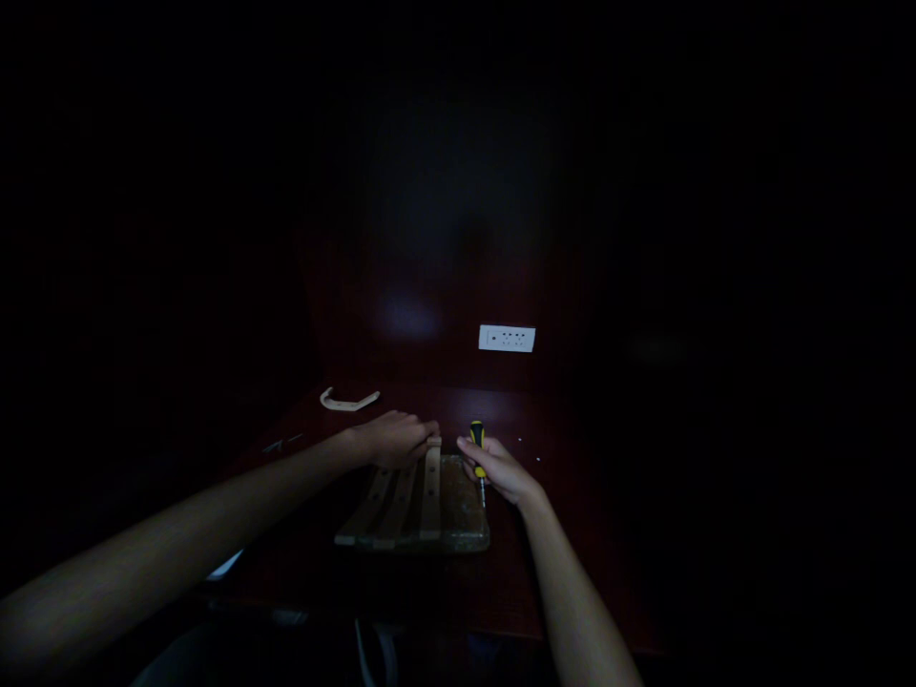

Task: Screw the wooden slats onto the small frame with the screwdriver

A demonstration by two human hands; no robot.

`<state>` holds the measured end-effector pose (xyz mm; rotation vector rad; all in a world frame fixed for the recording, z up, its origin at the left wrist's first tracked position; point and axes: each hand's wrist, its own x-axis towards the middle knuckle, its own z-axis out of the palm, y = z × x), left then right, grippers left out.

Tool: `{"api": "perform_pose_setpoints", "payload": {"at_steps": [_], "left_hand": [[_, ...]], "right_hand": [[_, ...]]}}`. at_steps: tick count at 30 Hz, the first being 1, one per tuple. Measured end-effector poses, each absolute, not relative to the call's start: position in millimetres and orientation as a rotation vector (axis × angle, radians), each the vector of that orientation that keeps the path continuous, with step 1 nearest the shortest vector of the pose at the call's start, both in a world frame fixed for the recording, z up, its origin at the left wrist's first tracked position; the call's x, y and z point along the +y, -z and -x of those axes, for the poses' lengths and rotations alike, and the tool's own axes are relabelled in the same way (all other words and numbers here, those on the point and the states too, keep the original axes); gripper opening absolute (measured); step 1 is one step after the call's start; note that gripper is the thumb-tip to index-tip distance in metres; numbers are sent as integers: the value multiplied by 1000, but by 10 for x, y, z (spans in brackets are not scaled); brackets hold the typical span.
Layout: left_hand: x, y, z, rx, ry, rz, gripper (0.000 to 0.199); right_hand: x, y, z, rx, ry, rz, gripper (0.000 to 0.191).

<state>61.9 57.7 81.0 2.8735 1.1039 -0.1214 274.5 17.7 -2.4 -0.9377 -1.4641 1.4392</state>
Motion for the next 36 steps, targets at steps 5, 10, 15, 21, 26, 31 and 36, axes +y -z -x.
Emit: {"api": "perform_pose_setpoints", "payload": {"at_steps": [5, 10, 15, 21, 26, 31, 36], "left_hand": [[584, -802, -598, 1143, 181, -2836, 35], [598, -836, -574, 1018, 155, -2710, 53], [665, -816, -557, 994, 103, -2623, 60], [731, -706, -555, 968, 70, -2697, 31], [745, -678, -593, 957, 64, -2727, 25], [731, -681, -619, 990, 65, -2762, 29], [697, -689, -630, 1023, 77, -2792, 29]], "right_hand": [[164, 8, -2737, -1454, -1436, 919, 49], [157, -10, -2734, -1381, -1444, 913, 50], [175, -40, -2733, -1233, -1395, 902, 51], [188, -78, -2714, -1102, -1409, 810, 50], [193, -51, -2700, -1108, -1412, 828, 50], [186, -47, -2674, -1123, -1431, 846, 50], [163, -76, -2661, -1154, -1422, 864, 52]]}}
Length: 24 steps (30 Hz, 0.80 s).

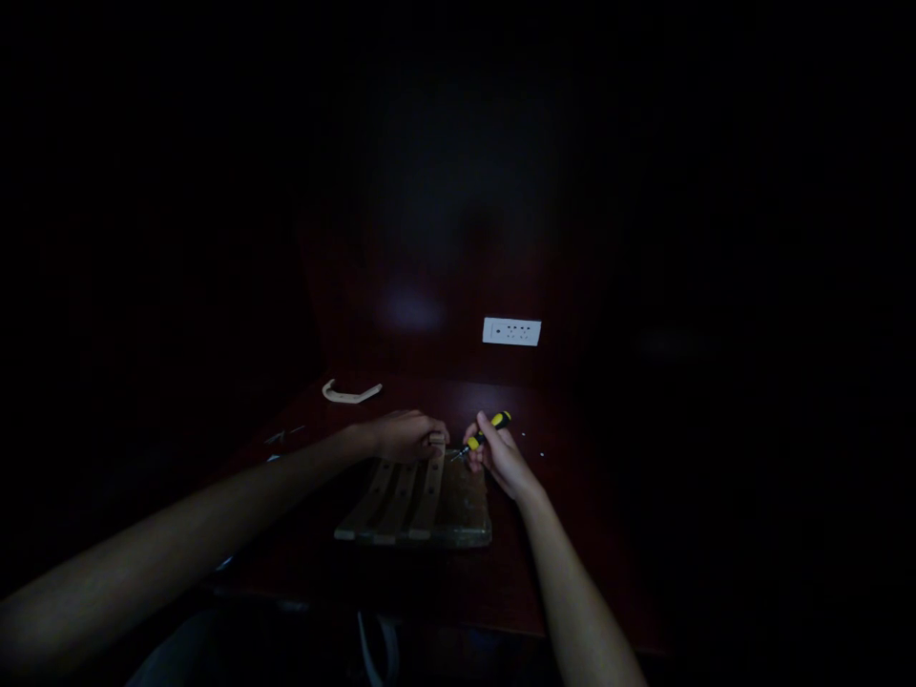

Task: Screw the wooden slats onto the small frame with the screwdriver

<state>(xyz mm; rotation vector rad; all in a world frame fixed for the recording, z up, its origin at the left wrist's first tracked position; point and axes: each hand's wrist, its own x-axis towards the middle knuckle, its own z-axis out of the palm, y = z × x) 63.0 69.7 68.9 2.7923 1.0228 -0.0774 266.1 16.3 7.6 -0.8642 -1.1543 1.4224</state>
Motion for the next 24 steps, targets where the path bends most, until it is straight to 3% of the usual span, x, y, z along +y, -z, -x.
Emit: {"api": "perform_pose_setpoints", "payload": {"at_steps": [14, 20, 24], "left_hand": [[653, -726, -610, 997, 62, -2753, 29], [660, -875, -508, 896, 10, -2501, 64], [759, -1174, -200, 840, -142, -2330, 64]], "right_hand": [[158, -38, -2614, -1394, -1234, 940, 36], [151, -37, -2620, -1434, -1211, 950, 34], [153, -11, -2640, -1476, -1201, 947, 31]]}}
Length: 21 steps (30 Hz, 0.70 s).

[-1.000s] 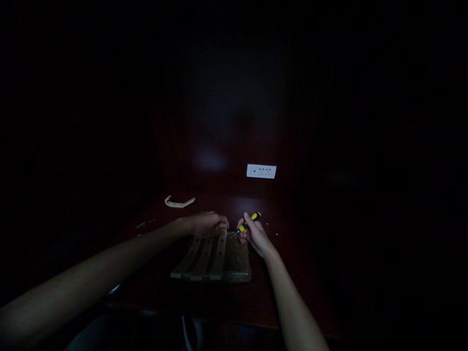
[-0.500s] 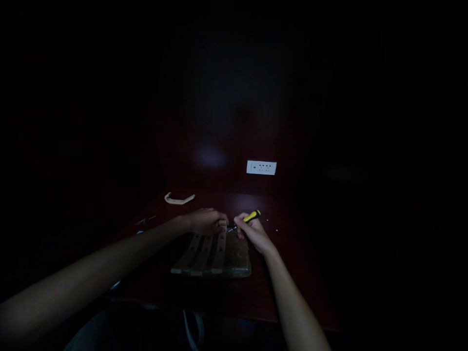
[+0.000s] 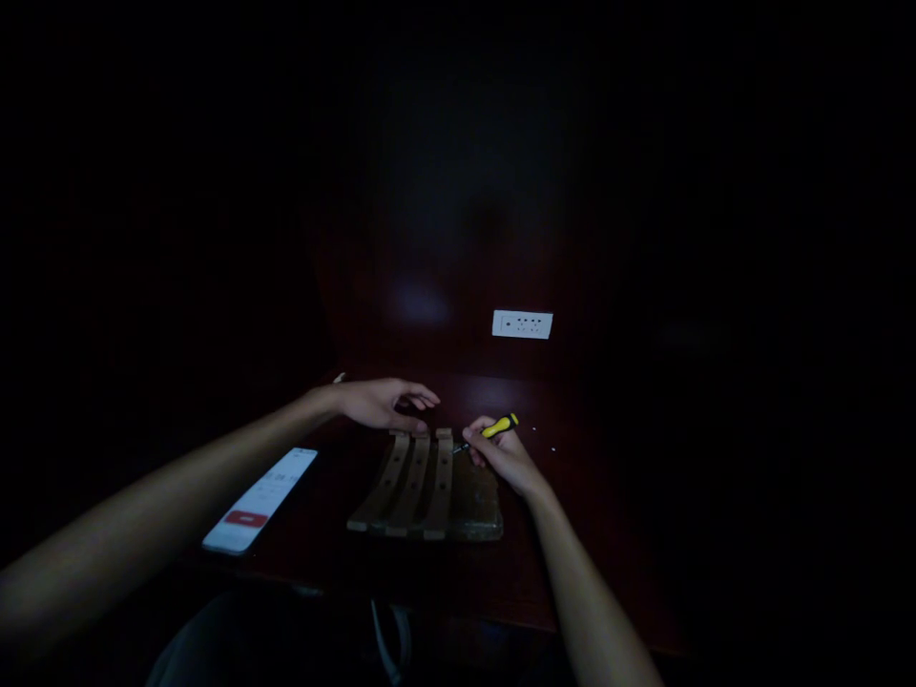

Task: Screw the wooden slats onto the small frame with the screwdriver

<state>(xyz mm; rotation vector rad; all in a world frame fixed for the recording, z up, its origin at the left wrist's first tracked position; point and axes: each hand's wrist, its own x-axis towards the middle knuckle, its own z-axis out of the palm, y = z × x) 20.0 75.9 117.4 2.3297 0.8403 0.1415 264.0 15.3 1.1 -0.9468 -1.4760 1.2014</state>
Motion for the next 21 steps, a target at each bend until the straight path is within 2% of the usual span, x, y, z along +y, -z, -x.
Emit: {"api": "perform_pose_setpoints", "payload": {"at_steps": [3, 6, 12, 21], "left_hand": [[950, -1336, 193, 939, -265, -2243, 57], [1207, -1295, 681, 1129, -262, -2248, 47], [1491, -793, 1487, 1612, 53, -2304, 25], [1490, -308, 1805, 1954, 292, -2222, 22]], "right_hand": [[157, 0, -2655, -1521, -1184, 954, 29], [154, -8, -2659, -1531, -1177, 975, 30], [133, -42, -2625, -1493, -1216, 960, 33], [146, -36, -2635, -1516, -1221, 967, 34]]}}
